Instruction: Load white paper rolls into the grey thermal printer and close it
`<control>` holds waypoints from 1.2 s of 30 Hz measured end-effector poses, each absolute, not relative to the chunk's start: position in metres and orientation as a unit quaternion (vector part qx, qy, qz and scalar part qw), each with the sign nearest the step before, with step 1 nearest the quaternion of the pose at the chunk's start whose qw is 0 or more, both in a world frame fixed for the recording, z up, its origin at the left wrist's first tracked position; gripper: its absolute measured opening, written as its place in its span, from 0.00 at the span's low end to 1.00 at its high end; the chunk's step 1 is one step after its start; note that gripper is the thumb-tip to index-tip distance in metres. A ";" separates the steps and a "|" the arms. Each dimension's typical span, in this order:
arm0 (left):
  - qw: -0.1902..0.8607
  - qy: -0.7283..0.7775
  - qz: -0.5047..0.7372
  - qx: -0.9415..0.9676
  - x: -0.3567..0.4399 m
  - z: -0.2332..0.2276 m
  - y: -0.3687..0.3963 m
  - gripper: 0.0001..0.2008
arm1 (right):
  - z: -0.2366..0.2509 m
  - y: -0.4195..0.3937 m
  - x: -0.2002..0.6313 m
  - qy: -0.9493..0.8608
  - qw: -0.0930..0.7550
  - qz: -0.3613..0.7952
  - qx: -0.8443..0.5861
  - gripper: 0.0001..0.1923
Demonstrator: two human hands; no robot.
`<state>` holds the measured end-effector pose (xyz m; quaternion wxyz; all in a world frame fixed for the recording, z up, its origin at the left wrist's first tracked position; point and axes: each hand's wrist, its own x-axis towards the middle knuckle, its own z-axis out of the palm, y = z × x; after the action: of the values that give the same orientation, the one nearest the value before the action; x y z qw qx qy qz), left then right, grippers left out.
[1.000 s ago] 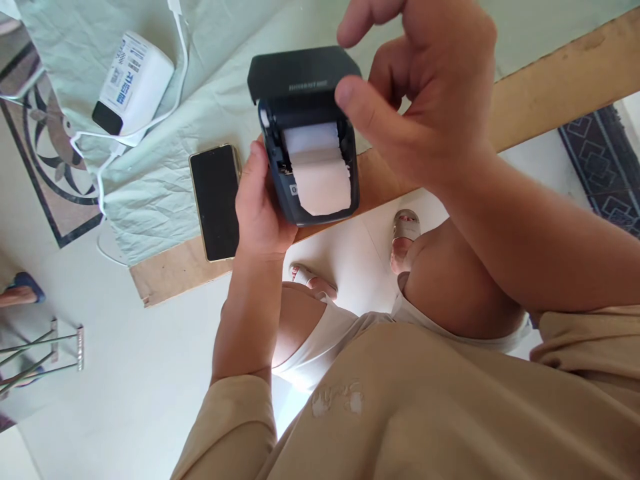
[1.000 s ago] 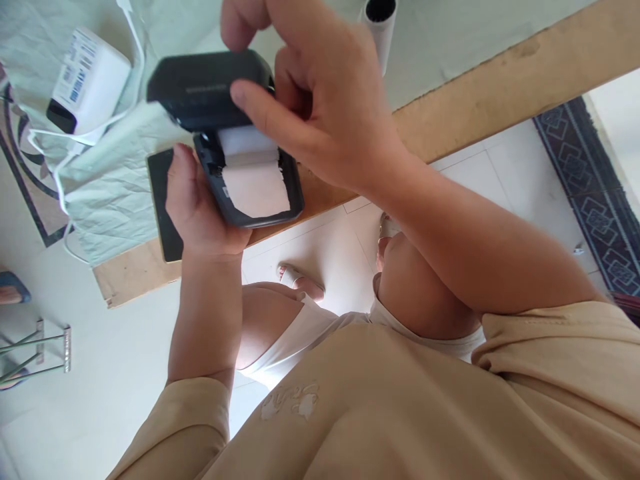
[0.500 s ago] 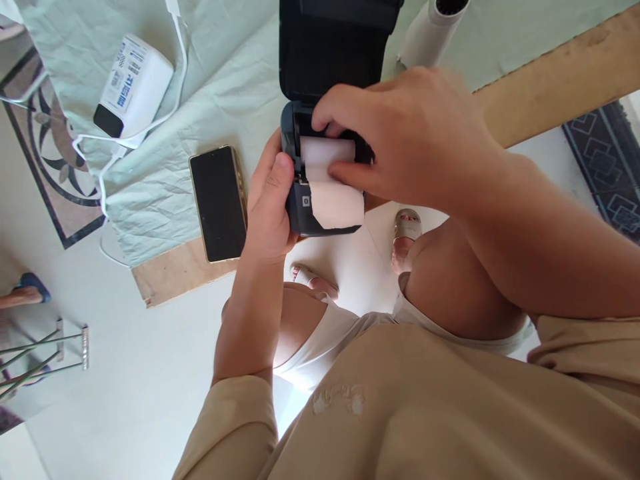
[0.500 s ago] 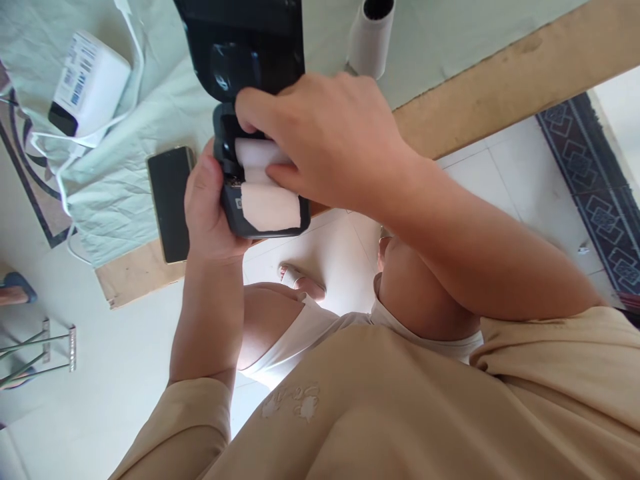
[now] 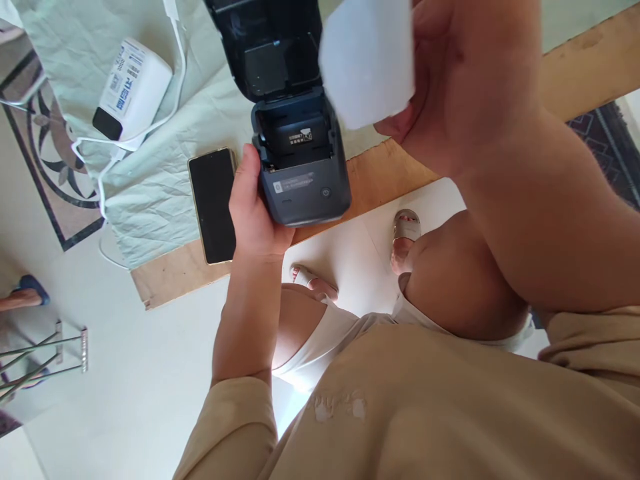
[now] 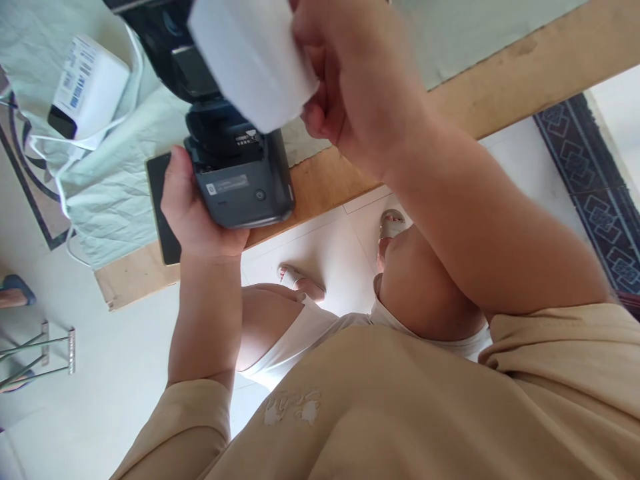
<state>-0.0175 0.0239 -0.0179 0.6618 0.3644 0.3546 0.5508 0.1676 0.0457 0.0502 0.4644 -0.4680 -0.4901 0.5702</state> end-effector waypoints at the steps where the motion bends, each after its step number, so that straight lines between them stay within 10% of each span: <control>1: 0.664 0.352 0.556 0.354 -0.018 -0.018 0.024 0.20 | 0.049 0.048 0.168 -0.470 0.462 0.583 -0.475 0.07; 6: 0.680 0.335 0.561 0.333 -0.020 -0.018 0.024 0.18 | 0.030 0.050 0.172 -0.539 0.491 0.474 -0.495 0.13; 16: 0.664 0.342 0.570 0.343 -0.020 -0.020 0.025 0.16 | 0.013 0.054 0.182 -0.752 0.285 0.213 -0.555 0.23; 25: 0.651 0.351 0.578 0.345 -0.020 -0.021 0.026 0.16 | 0.003 0.046 0.190 -0.739 0.275 0.198 -0.582 0.17; 36: 0.642 0.360 0.584 0.344 -0.018 -0.021 0.025 0.14 | 0.017 0.067 0.203 -0.675 0.176 0.110 -0.708 0.35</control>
<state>-0.0185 0.0251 -0.0208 0.6416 0.3442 0.3597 0.5835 0.2026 0.0667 0.0170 0.1755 -0.7078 -0.6753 0.1103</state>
